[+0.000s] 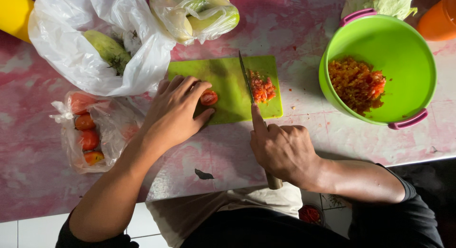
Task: The person dices tomatoes and small peppers with a knife on a cutting board and transfers the pieces into a green bowl.
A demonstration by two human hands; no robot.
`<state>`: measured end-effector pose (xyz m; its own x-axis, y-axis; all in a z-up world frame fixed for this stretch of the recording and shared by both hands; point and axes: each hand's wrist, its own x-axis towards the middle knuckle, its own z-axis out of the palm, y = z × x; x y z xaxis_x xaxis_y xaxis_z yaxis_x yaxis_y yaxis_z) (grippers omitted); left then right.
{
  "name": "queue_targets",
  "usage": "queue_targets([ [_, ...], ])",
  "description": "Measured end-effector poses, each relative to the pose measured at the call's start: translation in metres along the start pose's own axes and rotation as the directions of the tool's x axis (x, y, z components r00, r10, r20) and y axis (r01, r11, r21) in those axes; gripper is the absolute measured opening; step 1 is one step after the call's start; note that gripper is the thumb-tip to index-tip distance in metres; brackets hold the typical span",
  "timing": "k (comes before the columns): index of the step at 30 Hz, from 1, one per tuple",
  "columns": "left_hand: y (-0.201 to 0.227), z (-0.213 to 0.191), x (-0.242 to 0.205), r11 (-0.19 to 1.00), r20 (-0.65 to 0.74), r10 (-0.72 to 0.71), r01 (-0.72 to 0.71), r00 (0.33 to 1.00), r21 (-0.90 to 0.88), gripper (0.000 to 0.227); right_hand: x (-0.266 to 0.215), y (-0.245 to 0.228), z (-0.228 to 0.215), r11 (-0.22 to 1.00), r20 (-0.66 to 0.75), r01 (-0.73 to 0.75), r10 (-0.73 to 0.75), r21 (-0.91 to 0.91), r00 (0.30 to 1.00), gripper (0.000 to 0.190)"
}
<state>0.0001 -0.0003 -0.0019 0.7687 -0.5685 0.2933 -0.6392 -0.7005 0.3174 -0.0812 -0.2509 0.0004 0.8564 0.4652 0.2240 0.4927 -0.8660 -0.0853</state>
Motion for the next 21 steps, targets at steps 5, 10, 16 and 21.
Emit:
queue_targets([
  [5, 0.001, 0.012, 0.0, 0.999, -0.046, -0.016, 0.013, 0.999, -0.052, 0.04, 0.002, 0.0, 0.001, 0.999, 0.04, 0.025, -0.024, -0.037, 0.999, 0.054],
  [10, 0.004, 0.012, 0.002, 0.975, -0.129, -0.027, -0.002, 0.991, -0.222, 0.046, 0.006, 0.001, 0.0, 1.0, 0.113, 0.01, -0.012, 0.023, 0.994, 0.048],
  [16, 0.008, 0.008, 0.004, 0.958, -0.144, -0.042, -0.001, 0.989, -0.287, 0.03, 0.009, -0.002, 0.002, 0.986, 0.011, 0.029, -0.031, 0.163, 0.999, 0.053],
  [21, 0.007, 0.011, 0.006, 0.954, -0.162, -0.034, -0.017, 0.986, -0.3, 0.031, 0.011, -0.002, 0.002, 0.977, 0.055, 0.081, -0.094, 0.199, 0.994, 0.057],
])
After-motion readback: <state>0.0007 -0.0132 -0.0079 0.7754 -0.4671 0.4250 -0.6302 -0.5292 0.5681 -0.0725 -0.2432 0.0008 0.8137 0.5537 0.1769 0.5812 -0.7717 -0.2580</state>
